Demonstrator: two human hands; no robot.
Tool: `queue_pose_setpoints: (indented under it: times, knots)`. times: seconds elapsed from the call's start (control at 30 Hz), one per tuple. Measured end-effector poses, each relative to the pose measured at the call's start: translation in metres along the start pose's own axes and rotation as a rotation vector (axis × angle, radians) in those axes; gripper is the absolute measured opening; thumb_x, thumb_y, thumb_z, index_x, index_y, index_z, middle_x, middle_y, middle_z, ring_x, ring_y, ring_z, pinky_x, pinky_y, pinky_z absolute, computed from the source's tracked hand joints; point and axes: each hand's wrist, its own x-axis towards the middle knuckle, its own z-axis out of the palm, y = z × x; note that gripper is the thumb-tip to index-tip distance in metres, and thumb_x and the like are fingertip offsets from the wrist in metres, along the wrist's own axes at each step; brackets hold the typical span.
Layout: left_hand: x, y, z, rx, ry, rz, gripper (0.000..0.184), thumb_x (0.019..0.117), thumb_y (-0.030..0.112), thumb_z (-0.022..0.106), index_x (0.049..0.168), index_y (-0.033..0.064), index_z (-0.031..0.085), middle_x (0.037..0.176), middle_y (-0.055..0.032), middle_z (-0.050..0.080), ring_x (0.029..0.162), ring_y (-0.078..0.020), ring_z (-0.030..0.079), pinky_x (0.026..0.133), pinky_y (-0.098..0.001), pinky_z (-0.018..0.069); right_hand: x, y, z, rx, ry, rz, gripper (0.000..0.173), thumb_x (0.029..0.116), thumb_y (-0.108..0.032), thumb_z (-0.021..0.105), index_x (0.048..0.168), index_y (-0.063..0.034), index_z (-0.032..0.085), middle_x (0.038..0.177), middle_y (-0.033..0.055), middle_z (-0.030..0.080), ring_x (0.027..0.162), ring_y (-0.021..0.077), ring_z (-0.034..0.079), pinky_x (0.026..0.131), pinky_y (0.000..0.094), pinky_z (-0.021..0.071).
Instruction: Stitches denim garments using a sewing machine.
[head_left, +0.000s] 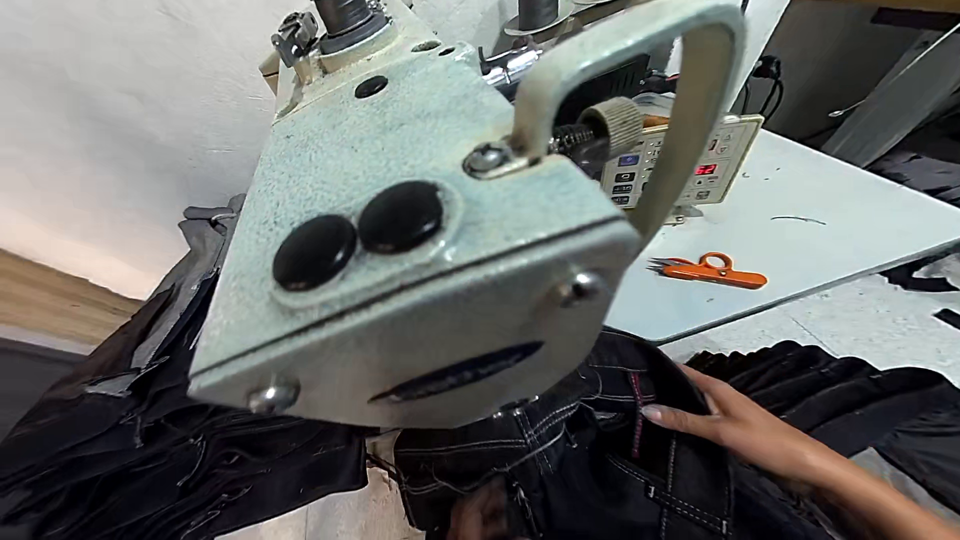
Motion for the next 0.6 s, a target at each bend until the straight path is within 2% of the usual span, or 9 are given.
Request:
queue_pose_setpoints:
  times: [0.07,0.13,0.23,0.27,0.33,0.4,0.47,0.53,0.6]
  knots:
    - [0.010,0.002,0.023,-0.188,0.092,-0.004,0.092,0.0995,0.043,0.059,0.141,-0.0296,0.021,0.143,-0.0419,0.042,0.135,-0.0273,0.052,0.113,-0.0376,0.0433,0.006,0.003,0.005,0.131,-0.003,0.008,0.073,0.0751,-0.023,0.082,0.140,-0.0096,0.051,0.120,0.0007,0.070,0.107,0.0081,0.069,0.093,0.0271,0.0583]
    - [0.030,0.012,0.041,-0.260,0.287,0.061,0.107,0.0952,0.047,0.065,0.144,-0.0287,0.008,0.142,-0.0387,0.041,0.135,-0.0121,0.049,0.114,-0.0283,0.0407,0.012,0.009,0.006,0.176,0.030,-0.033,0.072,0.0718,-0.022,0.083,0.137,-0.0105,0.055,0.117,0.0002,0.072,0.105,0.0090,0.070,0.091,0.0276,0.0593]
    - [0.040,0.026,0.049,-0.187,0.525,0.111,0.080,0.0944,0.030,0.067,0.131,-0.0291,0.028,0.118,-0.0249,0.059,0.113,0.0026,0.057,0.101,-0.0198,0.0469,0.005,0.014,-0.006,0.133,0.054,-0.181,0.055,0.0750,-0.027,0.080,0.125,-0.0110,0.064,0.107,-0.0049,0.075,0.098,0.0053,0.072,0.088,0.0265,0.0604]
    - [0.038,0.035,0.043,-0.163,0.578,0.086,0.050,0.0936,0.019,0.066,0.116,-0.0203,0.043,0.099,-0.0113,0.065,0.096,0.0074,0.061,0.089,-0.0163,0.0510,-0.001,0.011,-0.016,0.079,0.044,-0.238,0.046,0.0795,-0.031,0.077,0.120,-0.0132,0.066,0.103,-0.0092,0.075,0.095,0.0015,0.071,0.087,0.0247,0.0597]
    - [0.028,0.047,0.020,-0.265,0.564,-0.003,0.011,0.0926,0.002,0.060,0.099,-0.0023,0.052,0.087,0.0048,0.062,0.083,0.0072,0.060,0.081,-0.0166,0.0535,-0.014,0.000,-0.034,-0.013,-0.008,-0.328,0.036,0.0826,-0.038,0.075,0.114,-0.0202,0.071,0.099,-0.0143,0.075,0.091,-0.0032,0.070,0.083,0.0207,0.0593]
    - [0.028,0.050,-0.002,-0.395,0.572,-0.081,0.015,0.0918,-0.001,0.056,0.087,0.0113,0.049,0.079,0.0113,0.056,0.074,0.0047,0.058,0.073,-0.0185,0.0537,-0.018,-0.024,-0.038,-0.054,-0.057,-0.313,0.034,0.0801,-0.042,0.077,0.108,-0.0234,0.072,0.094,-0.0139,0.075,0.086,-0.0023,0.070,0.077,0.0198,0.0595]
    - [0.046,0.046,-0.015,-0.454,0.615,-0.138,0.009,0.0915,0.002,0.057,0.093,0.0059,0.049,0.087,0.0024,0.059,0.080,-0.0039,0.061,0.076,-0.0273,0.0563,-0.007,-0.047,-0.022,-0.039,0.022,-0.212,0.030,0.0771,-0.025,0.074,0.106,-0.0169,0.071,0.087,-0.0076,0.074,0.078,0.0032,0.070,0.070,0.0244,0.0597]
    - [0.076,0.037,-0.019,-0.484,0.642,-0.114,0.037,0.0883,0.003,0.058,0.123,-0.0090,0.050,0.106,-0.0097,0.063,0.097,-0.0107,0.065,0.087,-0.0307,0.0570,0.019,-0.061,-0.011,0.012,0.098,-0.207,0.020,0.0840,-0.008,0.069,0.104,-0.0101,0.068,0.082,-0.0014,0.071,0.071,0.0074,0.068,0.063,0.0266,0.0577]
    - [0.098,0.036,-0.021,-0.479,0.620,-0.047,0.041,0.0864,-0.002,0.056,0.126,-0.0092,0.049,0.103,-0.0061,0.068,0.098,-0.0057,0.068,0.088,-0.0252,0.0581,0.044,-0.071,-0.007,0.081,0.172,-0.246,0.014,0.0888,0.003,0.065,0.099,-0.0079,0.066,0.078,0.0005,0.070,0.065,0.0073,0.066,0.058,0.0245,0.0560]
